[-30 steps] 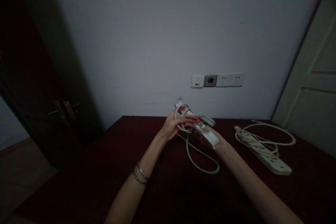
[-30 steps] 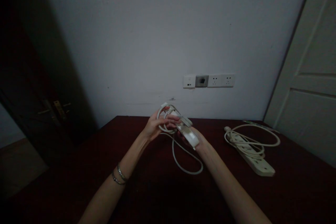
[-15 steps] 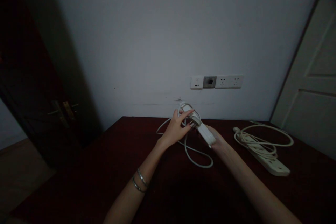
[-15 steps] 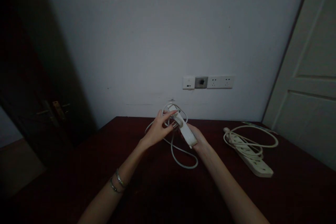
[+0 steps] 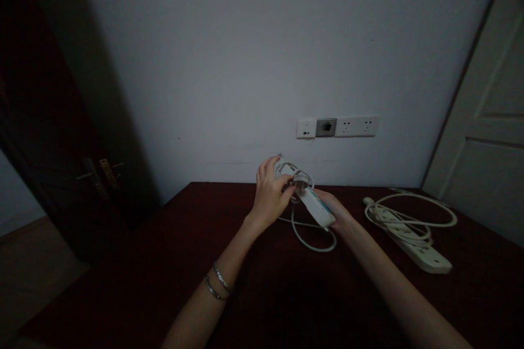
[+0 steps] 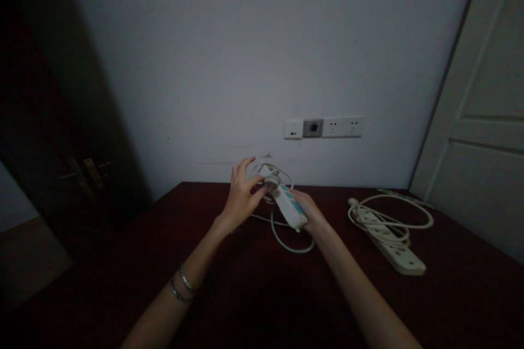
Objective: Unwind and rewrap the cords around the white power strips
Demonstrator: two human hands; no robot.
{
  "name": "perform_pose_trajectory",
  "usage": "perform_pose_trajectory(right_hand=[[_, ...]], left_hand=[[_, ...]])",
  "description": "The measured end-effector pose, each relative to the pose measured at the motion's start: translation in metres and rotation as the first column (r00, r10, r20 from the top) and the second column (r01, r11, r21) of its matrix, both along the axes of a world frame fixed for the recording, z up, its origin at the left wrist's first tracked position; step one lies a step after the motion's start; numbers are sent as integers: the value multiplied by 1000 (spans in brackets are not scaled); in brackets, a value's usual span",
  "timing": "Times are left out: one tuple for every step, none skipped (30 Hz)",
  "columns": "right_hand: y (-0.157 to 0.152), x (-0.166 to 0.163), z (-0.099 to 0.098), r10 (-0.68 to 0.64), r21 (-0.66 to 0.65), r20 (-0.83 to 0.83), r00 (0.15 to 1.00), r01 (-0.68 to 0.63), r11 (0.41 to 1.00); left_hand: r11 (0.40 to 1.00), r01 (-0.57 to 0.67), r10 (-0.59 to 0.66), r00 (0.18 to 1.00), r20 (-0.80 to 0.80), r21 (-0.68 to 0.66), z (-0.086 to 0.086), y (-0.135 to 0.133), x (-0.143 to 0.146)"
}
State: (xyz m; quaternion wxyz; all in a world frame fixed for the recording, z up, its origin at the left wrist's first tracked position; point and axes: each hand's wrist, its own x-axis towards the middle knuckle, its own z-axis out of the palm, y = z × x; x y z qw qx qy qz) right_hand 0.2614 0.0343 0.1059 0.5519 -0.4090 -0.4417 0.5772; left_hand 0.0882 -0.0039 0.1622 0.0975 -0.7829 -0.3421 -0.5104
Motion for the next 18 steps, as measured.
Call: perform_pose_trajectory(right_hand=[[0, 0, 0, -10, -1, 6, 1000, 11, 1000], [1, 0, 0, -21, -3, 10, 1000, 21, 1000], [1, -1, -1, -30, -5, 16, 999, 30, 1000], [2, -1, -2, -36, -8, 25, 999, 37, 999], [4, -1, -4, -40, -13, 35, 999, 40, 999], [5, -1, -6, -40, -19, 46, 998, 40, 999], [6, 0, -8, -37, -27, 58, 998, 39, 999], [7, 0, -10, -33, -33, 68, 997, 35, 999], [9, 1, -13, -28, -40, 79, 996, 31, 999], [10, 2, -15, -22, -46, 89, 996, 26, 999], [11, 4, -18, -15, -53, 97, 995, 20, 998], [12, 6, -20, -6, -60, 103, 995, 12, 998], [13, 8, -22, 5, -68, 107, 994, 2, 998], [14, 10, -24, 16, -76, 110, 994, -8, 997], [16, 13, -26, 27, -85, 110, 994, -17, 996], [17, 16, -28, 34, -94, 109, 993, -24, 995], [19, 20, -30, 40, -103, 108, 993, -29, 994], [20, 24, -32, 44, -112, 106, 993, -32, 993]], left_hand=[[999, 46, -46, 997, 58, -10, 2, 1, 1], [995, 96, -92, 987, 128, -22, 5, 2, 2], [989, 145, -136, 969, 205, -31, 8, 3, 3], [981, 192, -173, 943, 285, -37, 13, 4, 3], [971, 235, -206, 908, 365, -37, 18, 5, 4], [961, 275, -234, 865, 444, -29, 25, 6, 3], [950, 313, -262, 816, 515, -12, 34, 7, 1], [938, 347, -293, 761, 579, 18, 44, 8, -1], [925, 376, -326, 706, 628, 58, 56, 9, -5], [910, 403, -363, 654, 664, 101, 69, 11, -10], [897, 415, -394, 591, 704, 153, 85, 13, -16], [887, 422, -411, 537, 736, 188, 101, 15, -23], [884, 418, -415, 497, 762, 209, 118, 18, -31], [886, 406, -412, 470, 781, 223, 136, 20, -40], [892, 387, -404, 449, 797, 234, 153, 24, -50], [901, 358, -394, 437, 808, 246, 171, 27, -60], [914, 330, -371, 444, 815, 236, 188, 31, -71], [929, 284, -349, 447, 824, 239, 204, 35, -83]])
